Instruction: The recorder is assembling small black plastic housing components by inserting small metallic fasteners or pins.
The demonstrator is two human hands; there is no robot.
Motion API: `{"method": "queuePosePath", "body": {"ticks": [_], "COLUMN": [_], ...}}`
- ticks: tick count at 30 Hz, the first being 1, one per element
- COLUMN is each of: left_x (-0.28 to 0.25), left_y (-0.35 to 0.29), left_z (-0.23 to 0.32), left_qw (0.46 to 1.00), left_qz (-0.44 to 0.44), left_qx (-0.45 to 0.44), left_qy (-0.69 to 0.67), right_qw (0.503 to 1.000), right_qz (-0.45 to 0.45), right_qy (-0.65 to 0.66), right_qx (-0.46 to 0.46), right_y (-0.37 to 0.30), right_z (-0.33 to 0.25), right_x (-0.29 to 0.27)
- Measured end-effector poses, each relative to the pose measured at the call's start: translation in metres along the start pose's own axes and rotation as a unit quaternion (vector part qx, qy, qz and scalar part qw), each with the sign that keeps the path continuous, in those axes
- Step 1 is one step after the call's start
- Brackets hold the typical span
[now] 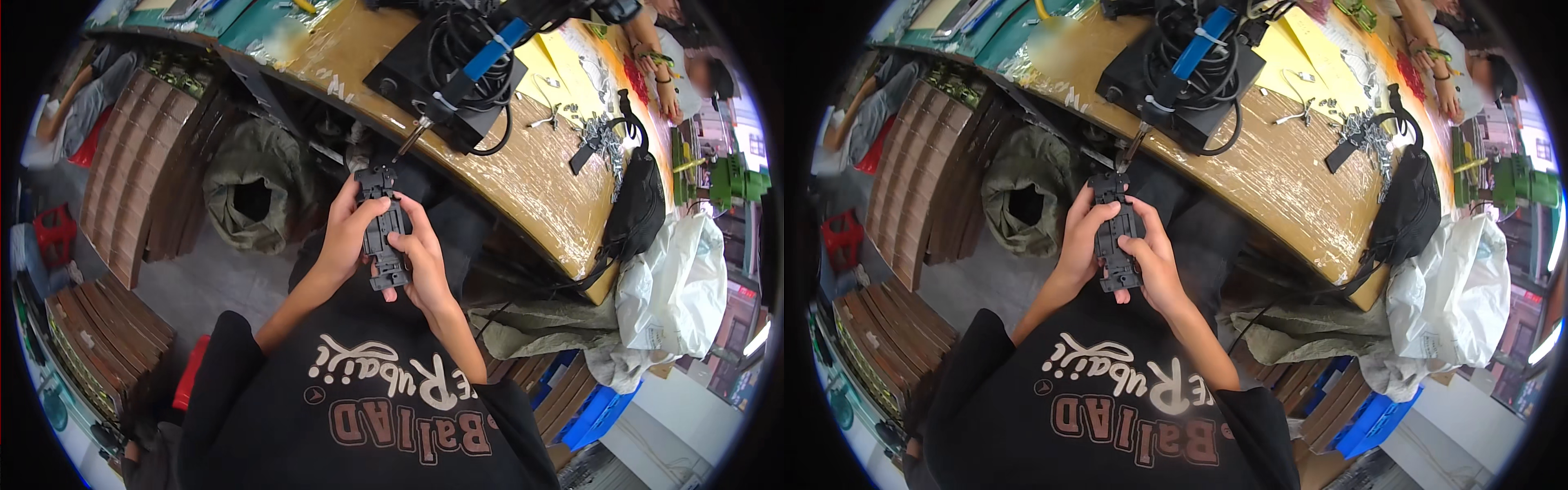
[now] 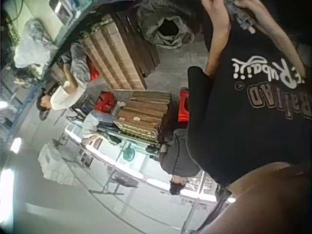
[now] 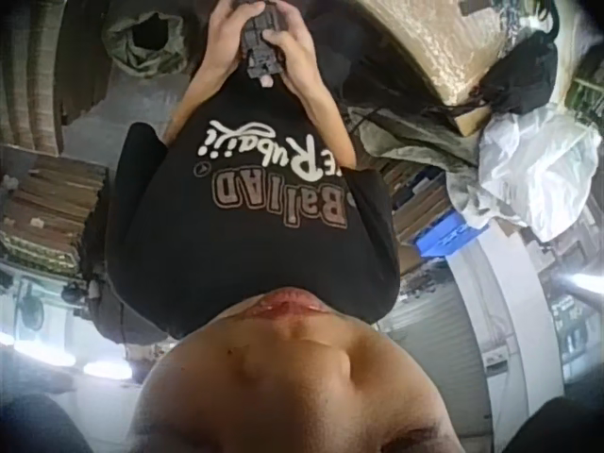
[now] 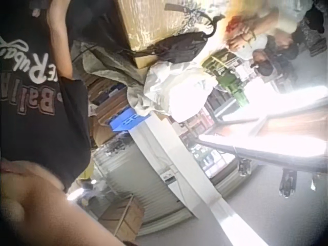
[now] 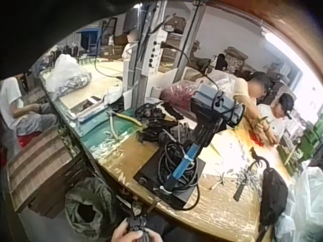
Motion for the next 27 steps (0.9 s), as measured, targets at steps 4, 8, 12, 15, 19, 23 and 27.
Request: {"method": "queuePosePath", "body": {"ticks": [4,8,12,15,19,23,27], "left_x": [-0.002,0.001,0.002,0.004,0.008,0.006,0.005], "left_y": [0.006,0.008,0.009,0.01,0.011,0.011,0.01], "left_z": [0.004,0.006,0.007,0.008,0.01,0.011,0.011], "left_qw": [1.0,1.0,0.999,0.999,0.999,0.999,0.998], "left_qz": [-0.01,-0.029,-0.043,-0.043,-0.047,-0.05,-0.046], "left_qx": [0.0,-0.005,-0.019,-0.017,-0.019,0.001,-0.007], "left_qy": [0.008,0.004,0.017,0.013,0.009,0.013,0.033], "right_qw": [0.999,0.999,0.999,0.999,0.999,0.997,0.999], "right_qz": [0.028,0.028,0.037,0.035,0.03,0.032,0.014], "right_qy": [-0.013,-0.03,-0.03,-0.029,-0.042,-0.059,-0.049], "right_qx": [-0.011,-0.012,-0.007,-0.014,-0.016,-0.022,-0.016], "right_y": [0.004,0.005,0.006,0.007,0.006,0.005,0.004], "right_z": [-0.001,-0.004,-0.004,-0.006,-0.009,-0.01,-0.009], "right_x": [0.003,0.004,0.003,0.002,0.002,0.002,0.003]}}
Point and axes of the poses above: each hand's wrist, its own y-axis towards the middle knuckle, its own x-axis out of the palm, z = x × y, the point moved 6 cm from there along y, towards the middle knuckle, and after that the axes turned 13 degrees about -x, right-handed, at the moved point
